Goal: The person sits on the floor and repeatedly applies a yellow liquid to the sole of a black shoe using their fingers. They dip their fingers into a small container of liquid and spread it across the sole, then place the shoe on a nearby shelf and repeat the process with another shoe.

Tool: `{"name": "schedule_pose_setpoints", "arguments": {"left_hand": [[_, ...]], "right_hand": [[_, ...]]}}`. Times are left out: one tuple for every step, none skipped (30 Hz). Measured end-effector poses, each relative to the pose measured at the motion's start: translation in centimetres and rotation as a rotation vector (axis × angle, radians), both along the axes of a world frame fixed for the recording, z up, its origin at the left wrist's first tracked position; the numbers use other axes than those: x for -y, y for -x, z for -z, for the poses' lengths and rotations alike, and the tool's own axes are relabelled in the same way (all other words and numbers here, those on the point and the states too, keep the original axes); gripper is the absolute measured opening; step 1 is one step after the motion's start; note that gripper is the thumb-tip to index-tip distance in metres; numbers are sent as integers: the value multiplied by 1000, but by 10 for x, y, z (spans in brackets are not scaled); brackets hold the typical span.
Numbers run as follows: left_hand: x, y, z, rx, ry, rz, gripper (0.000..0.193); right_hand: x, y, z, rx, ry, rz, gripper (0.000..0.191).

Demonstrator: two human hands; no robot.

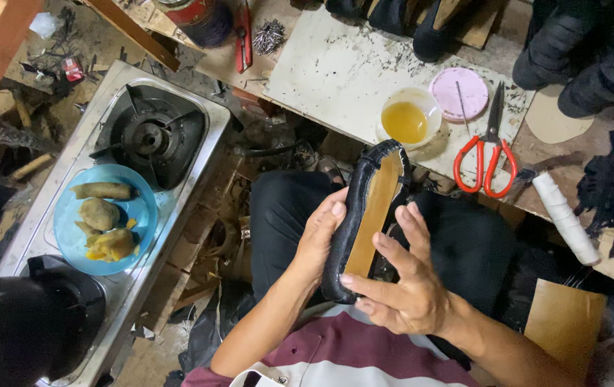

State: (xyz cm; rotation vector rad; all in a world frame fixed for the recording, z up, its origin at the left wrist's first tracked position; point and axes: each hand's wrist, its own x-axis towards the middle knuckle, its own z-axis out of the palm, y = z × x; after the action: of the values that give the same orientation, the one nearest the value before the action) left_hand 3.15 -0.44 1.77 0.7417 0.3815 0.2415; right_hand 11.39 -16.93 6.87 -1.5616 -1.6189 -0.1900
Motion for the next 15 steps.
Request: {"name": "schedule_pose_setpoints", "arguments": {"left_hand": [[-1, 0, -1, 0, 1, 7, 60], [-1, 0, -1, 0, 2, 14, 60], [-1, 0, -2, -1, 3, 19, 60], [-2, 0, -2, -4, 6, 23, 61], [-2, 0, -2, -7, 8, 27, 61], [-2, 0, -3, -13, 14, 30, 62], [-2, 1, -3, -10, 25, 19, 62], [-1, 2, -3, -8, 35, 11, 62], [-1, 2, -3, -2, 42, 4, 62], [-1, 2, -3, 6, 25, -4, 63], [-1, 3, -3, 14, 8, -13, 64], [-2, 3, -3, 21, -9, -24, 65], [-3, 3, -3, 36, -11, -45, 66], [-3, 4, -4, 49, -10, -65, 67], [-4, 4, -4, 59, -7, -85, 68]], "right_hand": [[-1, 0, -1, 11, 4, -31, 28], [0, 0, -1, 23, 8, -61, 28], [0, 0, -2, 34, 13, -94, 28], [0, -2, -4, 42, -1, -100, 27], [0, -3, -5, 51, -14, -105, 26], [0, -3, -7, 57, -25, -112, 26], [0, -3, -8, 60, -26, -108, 26], [-1, -3, -8, 63, -28, -102, 26], [-2, -4, -9, 70, -33, -95, 26], [-1, -4, -9, 69, -27, -112, 25], [-1, -3, -10, 68, -20, -130, 25], [-1, -5, -10, 66, -15, -150, 24], [-1, -5, -9, 37, -28, -132, 27], [0, -7, -9, 6, -40, -114, 31], [1, -8, -8, -28, -48, -95, 35]]}}
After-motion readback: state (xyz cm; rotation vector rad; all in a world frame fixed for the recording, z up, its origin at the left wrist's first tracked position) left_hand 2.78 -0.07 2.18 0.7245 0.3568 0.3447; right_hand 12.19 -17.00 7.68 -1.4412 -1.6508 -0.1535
